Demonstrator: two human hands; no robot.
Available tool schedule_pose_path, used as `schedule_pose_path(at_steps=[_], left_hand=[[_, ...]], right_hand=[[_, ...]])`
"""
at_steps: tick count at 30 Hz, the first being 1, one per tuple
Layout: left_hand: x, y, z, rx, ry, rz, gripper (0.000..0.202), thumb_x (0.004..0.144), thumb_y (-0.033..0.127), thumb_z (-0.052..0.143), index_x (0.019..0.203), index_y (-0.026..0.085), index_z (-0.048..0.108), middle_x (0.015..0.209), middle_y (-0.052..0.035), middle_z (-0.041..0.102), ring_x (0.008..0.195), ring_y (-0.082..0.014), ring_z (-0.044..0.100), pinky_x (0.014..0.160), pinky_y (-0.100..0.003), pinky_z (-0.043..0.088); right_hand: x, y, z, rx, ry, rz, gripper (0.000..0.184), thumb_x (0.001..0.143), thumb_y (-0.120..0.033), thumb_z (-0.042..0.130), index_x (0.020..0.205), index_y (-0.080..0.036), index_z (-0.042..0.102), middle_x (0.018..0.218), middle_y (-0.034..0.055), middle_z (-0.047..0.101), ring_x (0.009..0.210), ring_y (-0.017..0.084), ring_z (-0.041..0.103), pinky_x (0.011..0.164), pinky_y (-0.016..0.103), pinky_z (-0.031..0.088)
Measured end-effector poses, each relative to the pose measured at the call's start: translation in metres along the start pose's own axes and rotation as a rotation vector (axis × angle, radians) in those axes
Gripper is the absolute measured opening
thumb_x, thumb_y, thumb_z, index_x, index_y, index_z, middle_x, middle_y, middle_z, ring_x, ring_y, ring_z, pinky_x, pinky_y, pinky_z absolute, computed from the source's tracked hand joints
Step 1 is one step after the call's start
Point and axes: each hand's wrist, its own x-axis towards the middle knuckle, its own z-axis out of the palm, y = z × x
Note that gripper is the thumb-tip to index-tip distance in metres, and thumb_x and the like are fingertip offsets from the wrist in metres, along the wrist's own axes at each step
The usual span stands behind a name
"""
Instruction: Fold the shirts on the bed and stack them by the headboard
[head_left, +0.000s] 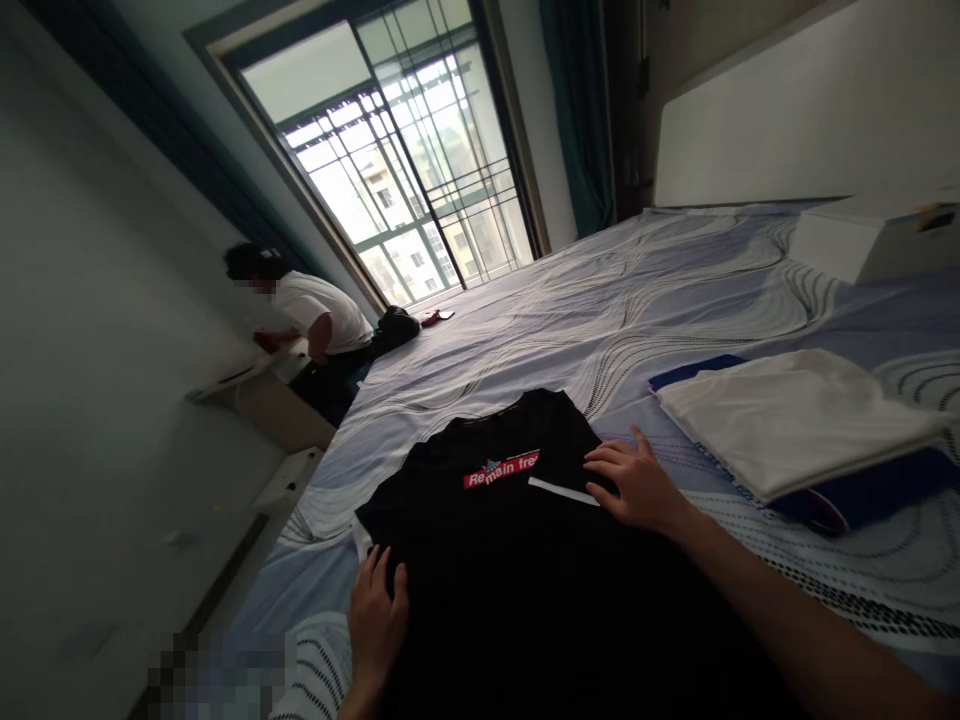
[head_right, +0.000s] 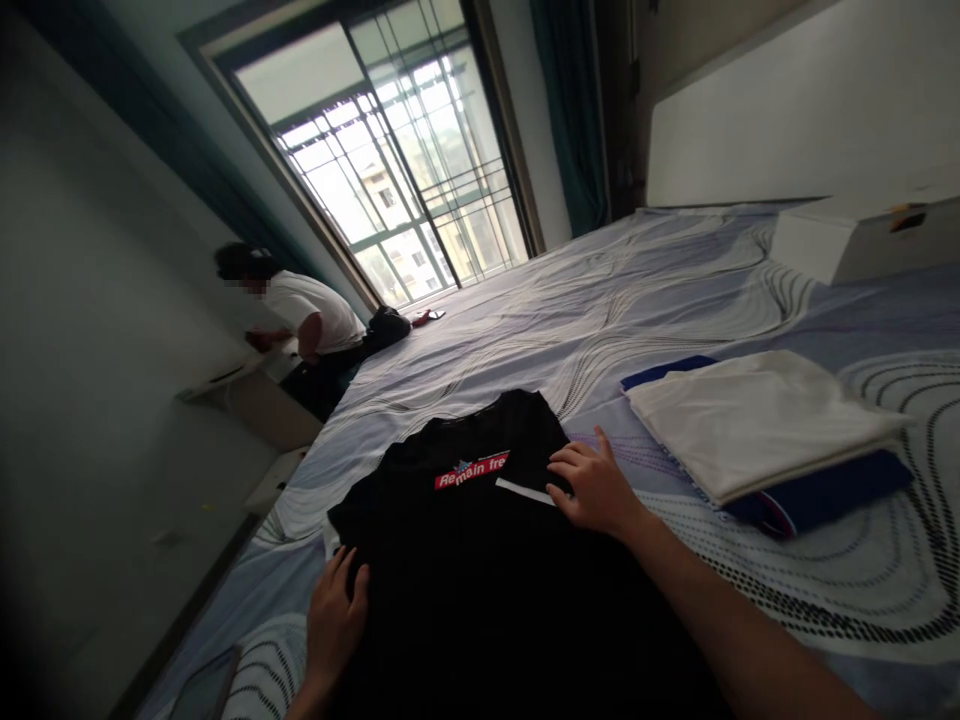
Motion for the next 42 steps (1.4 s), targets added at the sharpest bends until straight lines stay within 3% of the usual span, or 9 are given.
schedule_pose_path(at_steps=[5,10,16,20,25,28,35,39,42], left_hand=[[0.024,0.002,-0.011,-0.082,0.114,-0.497,0.078,0.091,0.063,0.029,0.133,0.002,0.054,0.132,-0.0297,0.059,0.13,-0.0405,0.052,0.109,-0.051,0.04],[0.061,0.014,-0.018,-0.158,0.06,-0.651,0.071,0.079,0.067,0.05,0.119,0.01,0.065,0.143,-0.0316,0.049,0.133,-0.0514,0.043,0.103,-0.065,0.036],[0.099,-0.001,-0.025,-0.36,0.022,-0.46,0.041,0.091,0.042,0.042,0.114,0.016,0.062,0.112,-0.017,0.07,0.104,-0.0289,0.067,0.085,-0.037,0.051],[0.089,0.026,-0.021,-0.401,0.091,-0.311,0.041,0.095,0.032,0.034,0.126,0.014,0.054,0.117,-0.0196,0.067,0.108,-0.0312,0.064,0.092,-0.042,0.048],[0.045,0.088,-0.005,-0.448,-0.023,0.235,0.043,0.078,0.017,0.062,0.12,0.029,0.061,0.134,-0.0051,0.063,0.131,-0.0239,0.052,0.11,-0.036,0.04],[0.019,0.091,0.006,-0.323,-0.074,0.535,0.065,0.073,0.01,0.062,0.136,0.023,0.053,0.153,-0.0108,0.047,0.144,-0.0298,0.037,0.118,-0.048,0.031],[0.001,0.025,0.002,-0.239,-0.015,0.403,0.065,0.075,0.013,0.059,0.14,0.021,0.052,0.13,-0.0123,0.056,0.116,-0.0262,0.057,0.103,-0.04,0.046],[0.0,0.014,0.001,-0.175,-0.021,0.308,0.045,0.085,0.015,0.052,0.129,0.021,0.06,0.104,-0.0078,0.062,0.092,-0.0225,0.063,0.087,-0.035,0.051],[-0.003,0.016,0.006,-0.13,0.01,0.319,0.036,0.089,0.012,0.048,0.121,0.019,0.062,0.1,-0.0073,0.064,0.091,-0.0224,0.064,0.082,-0.032,0.05]], right_hand=[[-0.015,-0.06,0.054,0.049,-0.17,-0.306,0.051,0.088,-0.021,0.054,0.139,-0.027,0.06,0.149,0.0052,0.054,0.145,0.028,0.039,0.122,0.055,0.024],[-0.02,-0.072,0.082,-0.03,-0.324,-0.3,0.055,0.091,-0.025,0.051,0.147,-0.023,0.051,0.159,0.0078,0.04,0.15,0.026,0.03,0.123,0.053,0.023],[-0.016,-0.081,0.073,-0.131,-0.348,-0.27,0.057,0.09,-0.024,0.052,0.147,-0.025,0.05,0.159,0.0067,0.04,0.149,0.024,0.031,0.123,0.051,0.023],[-0.016,-0.085,0.078,-0.187,-0.361,-0.265,0.06,0.09,-0.024,0.051,0.15,-0.026,0.046,0.161,0.0058,0.037,0.15,0.024,0.028,0.122,0.051,0.023],[-0.015,-0.076,0.086,-0.275,-0.391,-0.274,0.061,0.092,-0.026,0.048,0.153,-0.028,0.041,0.163,0.0033,0.031,0.152,0.023,0.025,0.123,0.05,0.021],[-0.015,-0.07,0.089,-0.313,-0.393,-0.277,0.061,0.094,-0.029,0.047,0.154,-0.03,0.038,0.165,0.0013,0.028,0.153,0.023,0.022,0.123,0.049,0.02],[-0.014,-0.067,0.094,-0.391,-0.38,-0.2,0.062,0.098,-0.037,0.041,0.158,-0.029,0.029,0.167,0.0,0.021,0.154,0.022,0.014,0.124,0.046,0.017],[0.001,-0.076,0.104,-0.422,-0.358,-0.037,0.06,0.099,-0.043,0.04,0.157,-0.028,0.032,0.165,0.0017,0.028,0.152,0.024,0.021,0.121,0.046,0.022],[0.032,-0.093,0.121,-0.386,-0.178,0.215,0.055,0.101,-0.05,0.037,0.147,-0.023,0.049,0.154,0.0083,0.047,0.143,0.028,0.039,0.114,0.046,0.031]])
